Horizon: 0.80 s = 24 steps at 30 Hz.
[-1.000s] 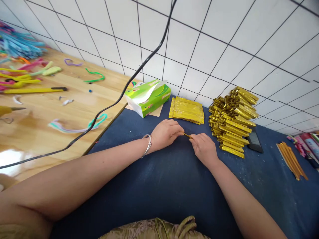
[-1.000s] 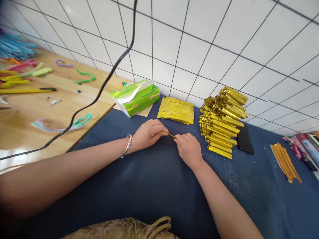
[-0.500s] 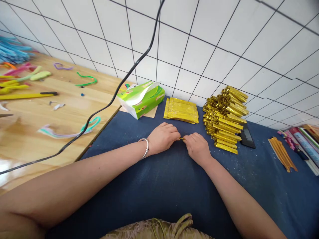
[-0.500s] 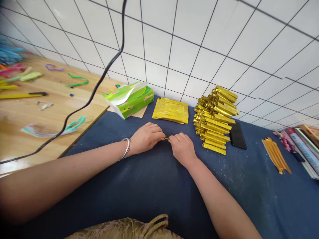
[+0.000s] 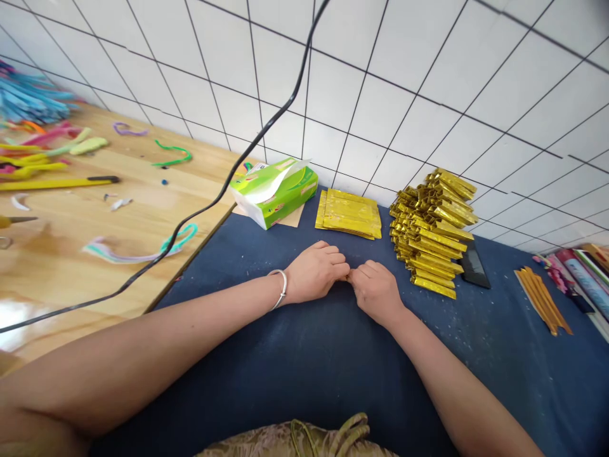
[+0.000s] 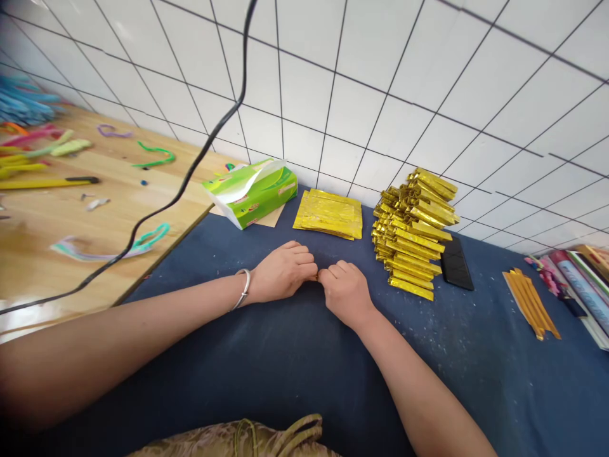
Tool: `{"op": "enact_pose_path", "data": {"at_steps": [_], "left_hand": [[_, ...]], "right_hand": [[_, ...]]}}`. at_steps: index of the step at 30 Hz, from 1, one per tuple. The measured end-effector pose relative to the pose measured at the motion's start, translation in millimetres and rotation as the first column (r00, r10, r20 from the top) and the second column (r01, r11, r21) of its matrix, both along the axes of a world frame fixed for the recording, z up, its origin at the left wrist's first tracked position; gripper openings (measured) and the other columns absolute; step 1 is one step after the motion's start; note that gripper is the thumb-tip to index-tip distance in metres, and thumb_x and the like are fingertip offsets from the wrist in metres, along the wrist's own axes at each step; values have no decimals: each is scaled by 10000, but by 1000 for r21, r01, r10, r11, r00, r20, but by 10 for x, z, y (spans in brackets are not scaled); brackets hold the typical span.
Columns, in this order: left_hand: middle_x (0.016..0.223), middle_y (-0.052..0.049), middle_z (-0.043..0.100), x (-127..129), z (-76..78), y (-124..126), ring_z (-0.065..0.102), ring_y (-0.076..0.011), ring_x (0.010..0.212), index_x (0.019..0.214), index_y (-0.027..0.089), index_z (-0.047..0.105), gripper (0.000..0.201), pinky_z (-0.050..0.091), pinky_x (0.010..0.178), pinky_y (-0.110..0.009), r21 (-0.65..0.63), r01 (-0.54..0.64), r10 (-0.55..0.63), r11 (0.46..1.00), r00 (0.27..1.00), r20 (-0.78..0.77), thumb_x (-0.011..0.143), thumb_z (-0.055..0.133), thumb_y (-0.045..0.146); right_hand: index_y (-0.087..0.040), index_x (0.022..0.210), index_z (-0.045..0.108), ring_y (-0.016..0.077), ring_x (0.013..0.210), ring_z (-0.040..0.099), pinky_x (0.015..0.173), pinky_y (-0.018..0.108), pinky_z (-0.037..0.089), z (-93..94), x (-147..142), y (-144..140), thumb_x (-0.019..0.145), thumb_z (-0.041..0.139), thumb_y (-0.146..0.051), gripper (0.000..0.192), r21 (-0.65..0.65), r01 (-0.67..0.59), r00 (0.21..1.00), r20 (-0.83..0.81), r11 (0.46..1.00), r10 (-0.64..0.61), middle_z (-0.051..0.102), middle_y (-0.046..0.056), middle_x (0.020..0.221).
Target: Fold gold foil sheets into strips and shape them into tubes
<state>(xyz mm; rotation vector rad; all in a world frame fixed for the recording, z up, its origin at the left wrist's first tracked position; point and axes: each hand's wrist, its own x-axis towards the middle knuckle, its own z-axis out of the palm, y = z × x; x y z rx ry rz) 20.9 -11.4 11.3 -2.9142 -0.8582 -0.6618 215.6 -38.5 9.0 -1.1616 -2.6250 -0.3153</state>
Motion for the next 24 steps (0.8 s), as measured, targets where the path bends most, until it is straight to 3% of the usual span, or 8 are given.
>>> {"op": "enact_pose_path", "data": {"at_steps": [6, 12, 17, 21, 24], "left_hand": [[745, -22, 555, -30, 15, 51, 471, -166, 755, 763, 180, 568, 199, 312, 703, -313, -37, -47, 48, 998, 997, 52, 898, 430, 227], [769, -34, 574, -34, -4, 72, 497, -169, 778, 814, 177, 591, 219, 325, 722, -310, -82, -60, 65, 995, 996, 57, 914, 423, 276], [839, -28, 607, -85, -28, 121, 538, -156, 826, 933, 191, 604, 193, 340, 752, -296, -157, -69, 83, 985, 993, 84, 919, 417, 236], [799, -19, 610, -150, -20, 178, 553, -149, 801, 895, 187, 611, 183, 350, 759, -292, -204, -86, 111, 975, 988, 111, 908, 431, 222], [788, -17, 608, -157, -26, 193, 555, -149, 798, 875, 187, 611, 179, 353, 765, -293, -208, -75, 100, 975, 988, 113, 903, 437, 220]], "right_hand": [[-175, 903, 590, 165, 739, 451, 687, 297, 304, -7, 18, 22, 935, 402, -230, 198, 18, 45, 999, -3, 999, -45, 580, 38, 738], [-193, 769, 568, 155, 642, 452, 649, 300, 288, -18, 40, 5, 945, 388, -303, 275, 56, 109, 994, 1, 992, -109, 554, 22, 636], [-184, 860, 585, 166, 710, 478, 686, 297, 301, -36, 102, 66, 945, 384, -273, 236, 40, 116, 993, 15, 992, -117, 595, 38, 719], [-172, 964, 586, 172, 741, 489, 702, 295, 316, -62, 128, 90, 939, 379, -225, 215, 17, 127, 992, 23, 992, -128, 613, 45, 773], [-178, 931, 596, 164, 701, 491, 691, 295, 319, -72, 124, 76, 936, 383, -225, 218, 21, 130, 992, -2, 991, -130, 615, 41, 750]]}}
